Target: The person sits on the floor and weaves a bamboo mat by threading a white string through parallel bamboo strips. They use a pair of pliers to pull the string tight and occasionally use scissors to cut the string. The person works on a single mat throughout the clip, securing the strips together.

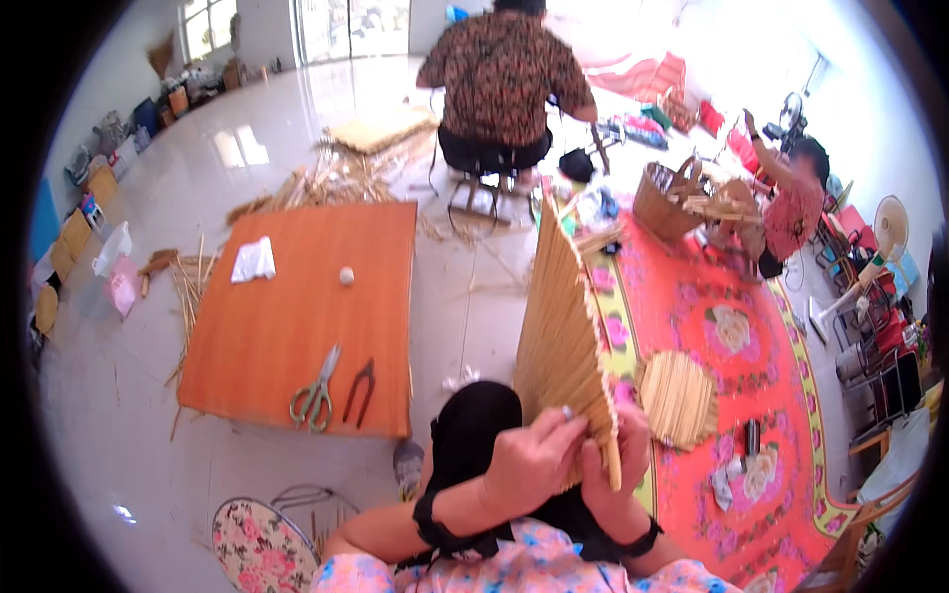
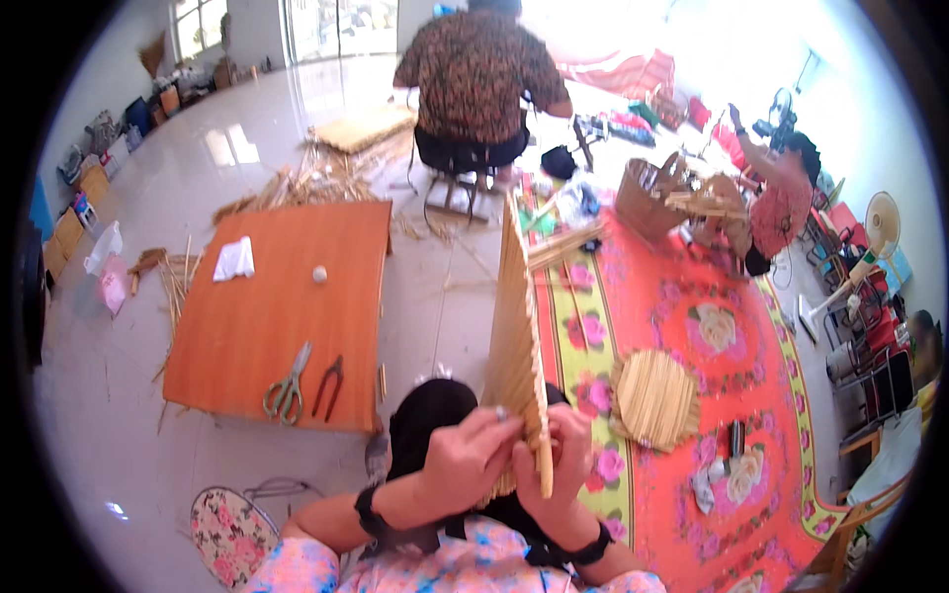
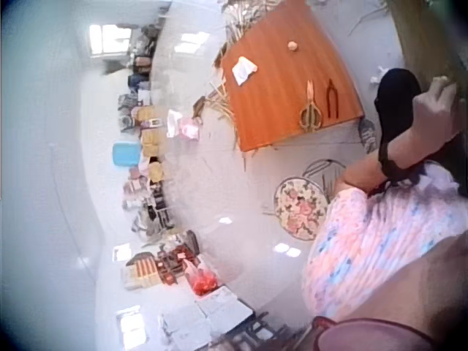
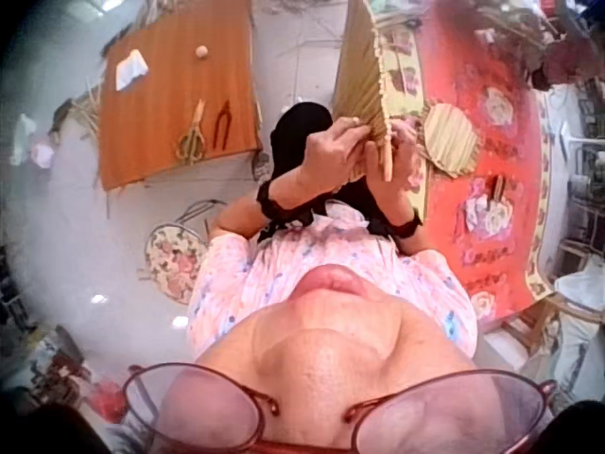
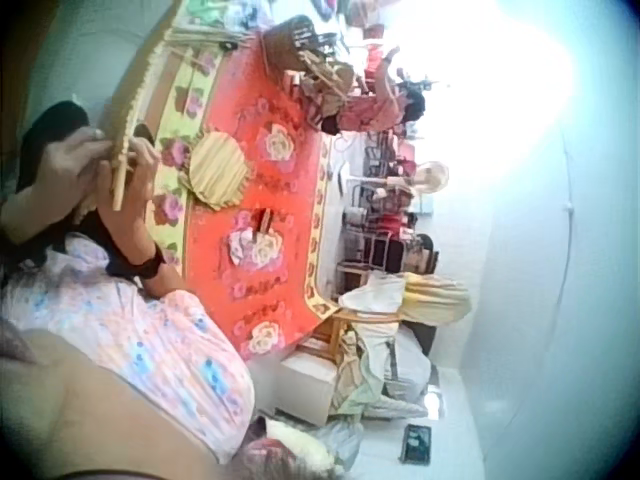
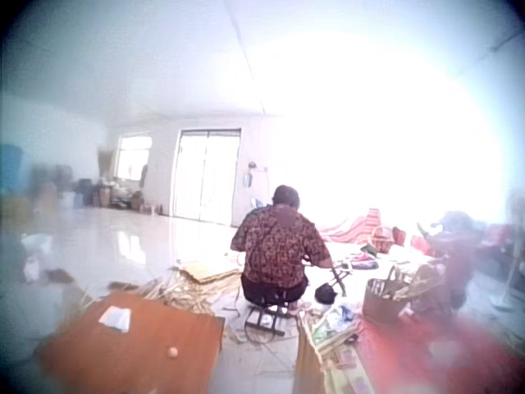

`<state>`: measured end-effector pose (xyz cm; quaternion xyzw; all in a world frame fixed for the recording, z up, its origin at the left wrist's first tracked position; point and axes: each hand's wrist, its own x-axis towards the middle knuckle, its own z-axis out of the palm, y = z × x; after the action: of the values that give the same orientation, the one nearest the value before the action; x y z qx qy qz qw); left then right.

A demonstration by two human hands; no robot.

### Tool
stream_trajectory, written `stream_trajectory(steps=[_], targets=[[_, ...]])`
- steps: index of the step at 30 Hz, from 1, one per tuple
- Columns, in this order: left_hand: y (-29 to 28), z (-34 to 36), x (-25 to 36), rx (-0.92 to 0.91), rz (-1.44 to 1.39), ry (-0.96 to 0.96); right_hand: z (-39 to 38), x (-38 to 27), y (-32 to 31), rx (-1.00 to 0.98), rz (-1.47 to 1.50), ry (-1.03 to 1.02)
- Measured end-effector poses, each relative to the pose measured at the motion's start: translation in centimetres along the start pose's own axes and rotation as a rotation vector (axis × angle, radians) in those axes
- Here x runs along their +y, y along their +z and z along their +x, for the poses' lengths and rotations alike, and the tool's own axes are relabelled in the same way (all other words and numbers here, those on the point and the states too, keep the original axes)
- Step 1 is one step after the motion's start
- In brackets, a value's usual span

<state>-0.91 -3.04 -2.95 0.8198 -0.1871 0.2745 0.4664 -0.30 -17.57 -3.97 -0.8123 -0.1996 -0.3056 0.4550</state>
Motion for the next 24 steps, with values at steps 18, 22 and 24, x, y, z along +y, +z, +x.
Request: stream_trajectory(steps=[18,22,24], targets=[[-1.7,2.6,-0.4,-0.435,-0.232,-0.078,-0.3,-1.2,-0.7,0.064,0.066,0.028],[-2.9,3.6,-1.7,-0.649,-0.77,-0.418,0.0,-0.9,-0.9,0.063,-0.014,-0.072],[-3.7,3.4,-1.6,-0.494,-1.001,-0.488,-0.1,-1.0,-0.9,0.046,-0.043,-0.046]])
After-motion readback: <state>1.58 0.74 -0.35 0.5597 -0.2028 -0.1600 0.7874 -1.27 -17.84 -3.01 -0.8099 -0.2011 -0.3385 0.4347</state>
